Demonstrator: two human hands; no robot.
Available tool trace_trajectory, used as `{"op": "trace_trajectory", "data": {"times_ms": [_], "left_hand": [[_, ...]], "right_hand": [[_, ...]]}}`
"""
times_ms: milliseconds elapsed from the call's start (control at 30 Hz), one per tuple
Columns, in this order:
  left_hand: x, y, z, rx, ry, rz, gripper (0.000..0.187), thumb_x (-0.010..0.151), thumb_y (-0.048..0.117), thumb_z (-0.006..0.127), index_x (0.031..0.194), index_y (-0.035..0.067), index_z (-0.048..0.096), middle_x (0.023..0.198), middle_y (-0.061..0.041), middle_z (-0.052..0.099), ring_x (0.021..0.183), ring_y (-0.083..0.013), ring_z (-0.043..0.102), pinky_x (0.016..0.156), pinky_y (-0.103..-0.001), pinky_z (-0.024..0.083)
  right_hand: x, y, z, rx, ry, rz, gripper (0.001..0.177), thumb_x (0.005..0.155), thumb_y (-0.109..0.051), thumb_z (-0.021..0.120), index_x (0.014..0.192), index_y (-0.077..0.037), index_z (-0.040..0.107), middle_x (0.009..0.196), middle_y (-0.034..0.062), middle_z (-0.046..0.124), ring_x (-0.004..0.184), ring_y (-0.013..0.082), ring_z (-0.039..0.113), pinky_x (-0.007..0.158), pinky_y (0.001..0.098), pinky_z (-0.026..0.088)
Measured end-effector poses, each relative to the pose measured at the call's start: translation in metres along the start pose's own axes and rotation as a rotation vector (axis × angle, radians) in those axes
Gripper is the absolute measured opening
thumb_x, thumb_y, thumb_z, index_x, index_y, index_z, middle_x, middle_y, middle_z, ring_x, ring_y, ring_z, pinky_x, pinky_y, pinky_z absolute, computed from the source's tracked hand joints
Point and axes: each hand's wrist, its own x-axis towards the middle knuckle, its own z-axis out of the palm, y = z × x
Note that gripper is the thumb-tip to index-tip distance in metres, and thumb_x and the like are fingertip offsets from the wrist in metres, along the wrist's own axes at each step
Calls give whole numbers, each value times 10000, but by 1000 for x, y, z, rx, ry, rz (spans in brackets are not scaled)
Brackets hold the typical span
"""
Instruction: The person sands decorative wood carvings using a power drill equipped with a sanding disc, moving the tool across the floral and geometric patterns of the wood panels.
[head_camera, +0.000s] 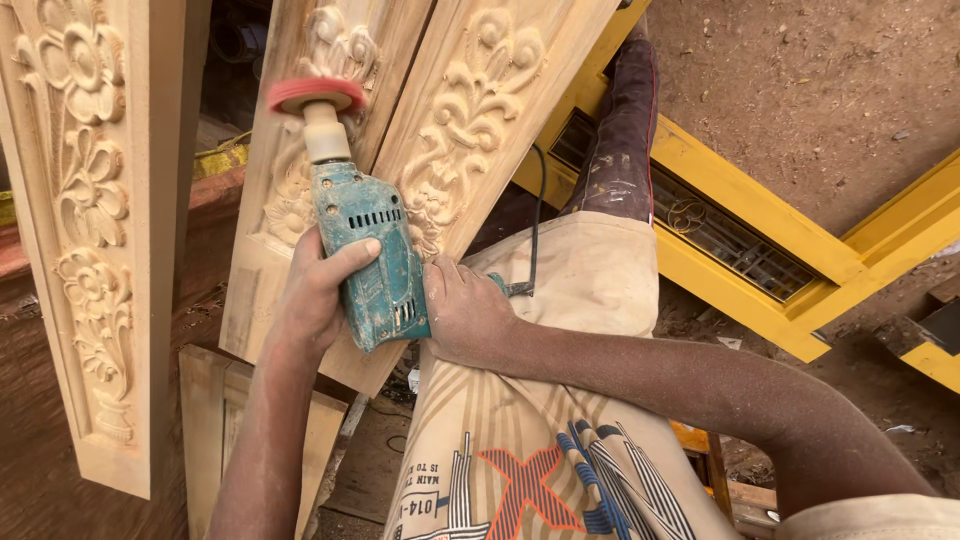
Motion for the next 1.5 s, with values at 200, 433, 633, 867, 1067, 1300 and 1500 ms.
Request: {"op": "trace_trajectory", "data": {"times_ms": [200,433,633,867,1067,1300,1500], "left_hand": [[-2,5,11,231,146,86,579,715,184,835,1205,-22,603,1024,-118,724,860,-196,736,766,-353,638],[17,-2,-32,312,-161,144,526,704,218,855,1133,-36,687,973,-109,754,822,-185,739,754,-331,626],[3,9,-56,235,-173,212,608,693,206,852,1218,6,619,1038,-84,732,893,-155,737,811,-310,623],[23,20,-83,401,-193,38,679,658,197,871,1241,3,582,1046,-86,701,903,-166,713,814,-331,619],[31,16,-90,469,-205,124,717,664,212,884,1261,-1,549,1084,-84,698,954,-156,710,849,-315,612],[31,10,-86,359,-232,93,651,687,177,869,1254,4,597,1054,-68,692,918,-158,702,844,-327,617],[26,21,-89,416,-249,40,569,731,131,836,1236,1,608,1034,-71,685,896,-159,696,818,-336,613]], "right_hand": [[5,-6,-4,3,1,31,594,667,-110,773,1147,124,512,974,244,576,839,406,671,683,477,563],[4,-40,29,-103,7,313,504,768,-178,789,1093,81,504,961,242,602,829,430,663,697,524,545],[17,-74,48,-118,63,330,579,661,-109,781,1108,101,478,954,268,598,842,448,661,706,520,547],[38,-90,80,-82,257,300,655,574,-105,772,1088,164,467,1056,386,560,845,479,655,713,491,568],[38,-89,75,-142,107,380,589,615,-71,743,1102,145,490,1056,322,586,845,432,671,710,478,567],[34,-80,78,-80,97,354,472,626,-63,734,1014,82,507,981,268,570,790,408,666,686,478,552],[37,-85,93,-58,83,361,310,748,-10,674,1001,52,507,946,229,565,732,336,667,656,442,558]]}}
